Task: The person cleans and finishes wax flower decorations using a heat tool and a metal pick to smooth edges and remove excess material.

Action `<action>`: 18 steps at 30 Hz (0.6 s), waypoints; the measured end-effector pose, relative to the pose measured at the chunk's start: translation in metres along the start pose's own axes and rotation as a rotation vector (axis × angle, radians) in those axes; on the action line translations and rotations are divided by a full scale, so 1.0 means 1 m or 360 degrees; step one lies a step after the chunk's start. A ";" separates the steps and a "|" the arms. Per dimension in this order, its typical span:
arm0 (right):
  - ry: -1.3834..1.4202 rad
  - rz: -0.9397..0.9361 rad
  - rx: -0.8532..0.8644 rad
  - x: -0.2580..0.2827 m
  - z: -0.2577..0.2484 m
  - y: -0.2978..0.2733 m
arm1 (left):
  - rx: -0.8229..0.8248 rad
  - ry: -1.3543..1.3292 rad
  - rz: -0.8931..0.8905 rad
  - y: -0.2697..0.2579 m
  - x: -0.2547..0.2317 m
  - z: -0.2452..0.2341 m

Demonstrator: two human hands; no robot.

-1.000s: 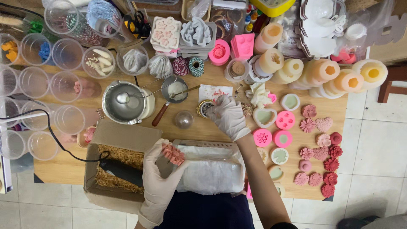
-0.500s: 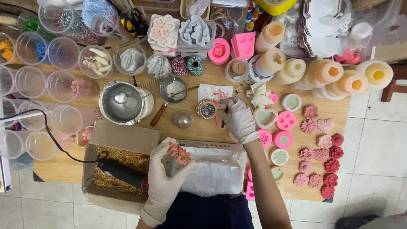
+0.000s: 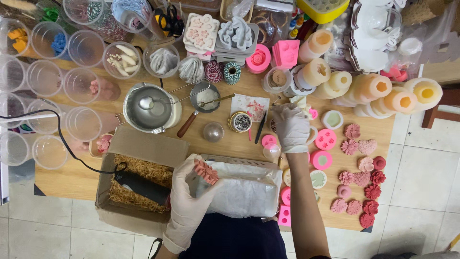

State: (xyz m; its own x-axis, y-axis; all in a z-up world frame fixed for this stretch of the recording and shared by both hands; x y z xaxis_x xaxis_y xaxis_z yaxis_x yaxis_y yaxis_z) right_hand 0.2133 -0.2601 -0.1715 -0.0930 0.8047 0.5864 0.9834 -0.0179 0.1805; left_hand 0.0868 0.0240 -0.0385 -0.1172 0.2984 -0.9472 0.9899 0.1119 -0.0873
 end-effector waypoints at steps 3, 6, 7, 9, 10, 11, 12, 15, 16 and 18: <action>-0.0210 0.0064 0.0012 -0.017 -0.013 0.009 | -0.0087 0.0189 0.0059 -0.001 -0.001 -0.011; -0.0243 0.0200 0.0164 -0.037 -0.006 0.018 | -0.0175 0.0646 0.0172 -0.003 -0.009 -0.023; -0.0243 0.0193 0.0168 -0.041 -0.002 0.018 | -0.0182 0.0644 0.0169 -0.003 -0.010 -0.026; -0.0450 0.0150 0.0243 -0.049 0.008 0.019 | -0.0155 0.0726 0.0189 -0.003 -0.012 -0.029; -0.0452 0.0146 0.0244 -0.055 0.011 0.017 | -0.0158 0.0723 0.0188 -0.004 -0.013 -0.030; -0.0377 0.0211 0.0268 -0.062 0.014 0.016 | -0.0188 0.0741 0.0205 -0.006 -0.015 -0.032; -0.0301 0.0274 0.0289 -0.069 0.017 0.016 | -0.0221 0.0760 0.0224 -0.007 -0.016 -0.033; -0.0361 0.0144 0.0157 -0.075 0.024 0.021 | -0.0194 0.0716 0.0222 -0.010 -0.013 -0.040; -0.0357 0.0143 0.0159 -0.077 0.027 0.022 | -0.0196 0.0720 0.0220 -0.011 -0.012 -0.042; -0.0647 0.0056 0.0346 -0.080 0.038 0.025 | -0.0222 0.0715 0.0239 -0.013 -0.011 -0.043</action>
State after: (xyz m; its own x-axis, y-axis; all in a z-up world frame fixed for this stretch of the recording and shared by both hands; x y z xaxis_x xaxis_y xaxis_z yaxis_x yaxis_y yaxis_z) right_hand 0.2517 -0.3025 -0.2441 -0.0330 0.9740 0.2240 0.9988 0.0405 -0.0291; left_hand 0.0713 0.0604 -0.0136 -0.0271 0.6969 -0.7166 0.9819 0.1528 0.1115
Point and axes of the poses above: each hand's wrist, its own y-axis towards the middle knuckle, its own z-axis out of the palm, x = y × z, the point moved 5 cm from there along y, towards the middle knuckle, and after that the axes turned 12 degrees about y, right-handed, at the moved point
